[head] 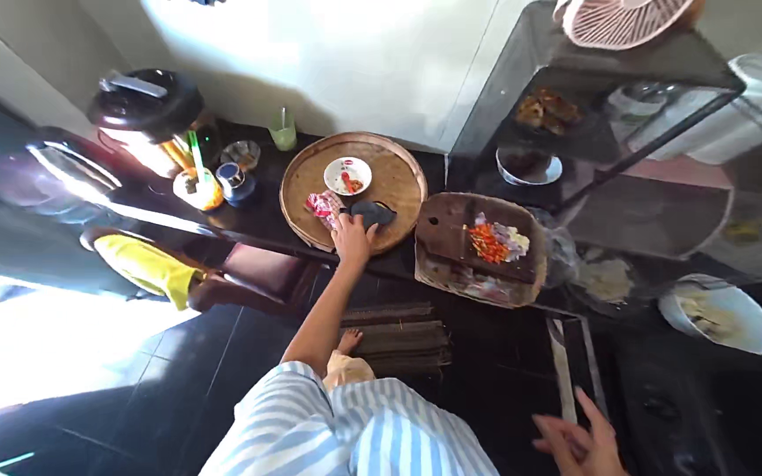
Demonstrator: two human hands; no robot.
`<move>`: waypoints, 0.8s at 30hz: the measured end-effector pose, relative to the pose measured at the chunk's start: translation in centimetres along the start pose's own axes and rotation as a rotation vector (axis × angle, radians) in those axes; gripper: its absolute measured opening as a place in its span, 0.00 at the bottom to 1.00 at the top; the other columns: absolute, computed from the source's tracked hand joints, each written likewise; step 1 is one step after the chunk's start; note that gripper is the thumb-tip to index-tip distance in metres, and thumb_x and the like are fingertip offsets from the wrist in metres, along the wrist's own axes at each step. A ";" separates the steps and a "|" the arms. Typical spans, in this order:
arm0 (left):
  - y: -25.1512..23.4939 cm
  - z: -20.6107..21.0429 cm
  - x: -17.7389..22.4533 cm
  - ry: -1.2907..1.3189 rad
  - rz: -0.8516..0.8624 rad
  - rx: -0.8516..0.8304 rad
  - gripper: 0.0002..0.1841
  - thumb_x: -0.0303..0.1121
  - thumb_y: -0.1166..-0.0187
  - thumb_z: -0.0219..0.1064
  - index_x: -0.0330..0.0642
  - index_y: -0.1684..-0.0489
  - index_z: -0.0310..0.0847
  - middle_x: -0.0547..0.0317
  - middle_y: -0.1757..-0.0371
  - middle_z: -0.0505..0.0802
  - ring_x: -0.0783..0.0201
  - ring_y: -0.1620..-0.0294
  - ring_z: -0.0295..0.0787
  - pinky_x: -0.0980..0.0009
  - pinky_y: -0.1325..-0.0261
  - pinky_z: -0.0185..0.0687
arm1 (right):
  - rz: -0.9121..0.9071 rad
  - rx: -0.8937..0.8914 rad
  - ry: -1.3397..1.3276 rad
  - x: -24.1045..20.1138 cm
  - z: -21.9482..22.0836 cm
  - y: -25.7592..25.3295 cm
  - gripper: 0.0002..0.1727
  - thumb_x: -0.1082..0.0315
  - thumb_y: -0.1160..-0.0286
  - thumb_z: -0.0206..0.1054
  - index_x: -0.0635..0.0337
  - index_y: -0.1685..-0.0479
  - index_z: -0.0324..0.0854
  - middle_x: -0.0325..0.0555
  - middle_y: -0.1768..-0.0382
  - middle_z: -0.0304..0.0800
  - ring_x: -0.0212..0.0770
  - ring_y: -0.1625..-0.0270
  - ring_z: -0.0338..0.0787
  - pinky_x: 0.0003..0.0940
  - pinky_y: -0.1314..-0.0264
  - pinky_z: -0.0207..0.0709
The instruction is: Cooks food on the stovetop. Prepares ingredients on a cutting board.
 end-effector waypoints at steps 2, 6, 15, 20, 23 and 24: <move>-3.1 2.0 -2.8 -0.142 0.009 -0.094 0.27 0.44 0.31 0.80 0.38 0.36 0.85 0.28 0.24 0.76 0.28 0.22 0.69 0.29 0.29 0.68 | -0.118 0.007 0.007 -3.9 3.4 -4.4 0.44 0.62 0.16 0.67 0.67 0.06 0.46 0.56 0.52 0.93 0.45 0.61 0.95 0.47 0.57 0.92; -4.5 1.0 -3.8 -0.023 0.163 -0.147 0.11 0.32 0.22 0.70 0.44 0.47 0.91 0.46 0.32 0.87 0.43 0.25 0.76 0.37 0.25 0.68 | -0.278 -0.041 -0.095 -11.0 11.5 -13.5 0.39 0.54 0.18 0.66 0.59 0.10 0.60 0.49 0.43 0.93 0.40 0.56 0.95 0.40 0.56 0.93; 5.8 -4.3 2.0 1.356 -0.050 -0.502 0.35 0.45 0.10 0.55 0.43 0.06 0.45 0.52 0.13 0.70 0.62 0.20 0.73 0.61 0.20 0.74 | -0.118 -0.061 -0.795 -18.4 25.6 -20.0 0.13 0.72 0.15 0.61 0.69 0.42 0.84 0.43 0.59 0.94 0.29 0.60 0.91 0.28 0.53 0.88; 5.2 -4.5 2.0 1.378 -0.392 -0.239 0.21 0.40 0.05 0.47 0.29 0.35 0.76 0.51 0.56 0.90 0.65 0.56 0.89 0.66 0.47 0.88 | -0.160 0.085 -0.351 -19.5 25.8 -18.6 0.16 0.61 0.16 0.64 0.65 0.45 0.89 0.49 0.58 0.95 0.40 0.53 0.94 0.42 0.45 0.86; 3.8 -4.2 1.7 1.341 -0.394 -0.152 0.19 0.39 0.04 0.45 0.31 0.41 0.76 0.57 0.65 0.89 0.70 0.67 0.88 0.72 0.59 0.88 | -0.230 -0.011 -0.280 -19.9 26.2 -18.0 0.18 0.67 0.15 0.58 0.66 0.34 0.84 0.54 0.47 0.94 0.44 0.43 0.93 0.45 0.34 0.84; 3.5 -3.8 1.4 1.339 -0.413 -0.145 0.19 0.40 0.04 0.46 0.32 0.43 0.76 0.58 0.66 0.89 0.70 0.68 0.88 0.72 0.60 0.88 | -0.253 0.011 -0.267 -19.7 26.2 -17.9 0.16 0.67 0.15 0.59 0.67 0.39 0.85 0.53 0.52 0.95 0.44 0.47 0.94 0.43 0.39 0.86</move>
Point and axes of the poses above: each hand's wrist, its own y-axis away from the middle knuckle, its own z-axis out of the palm, x = y × z, the point moved 5 cm from there along -y, towards the middle knuckle
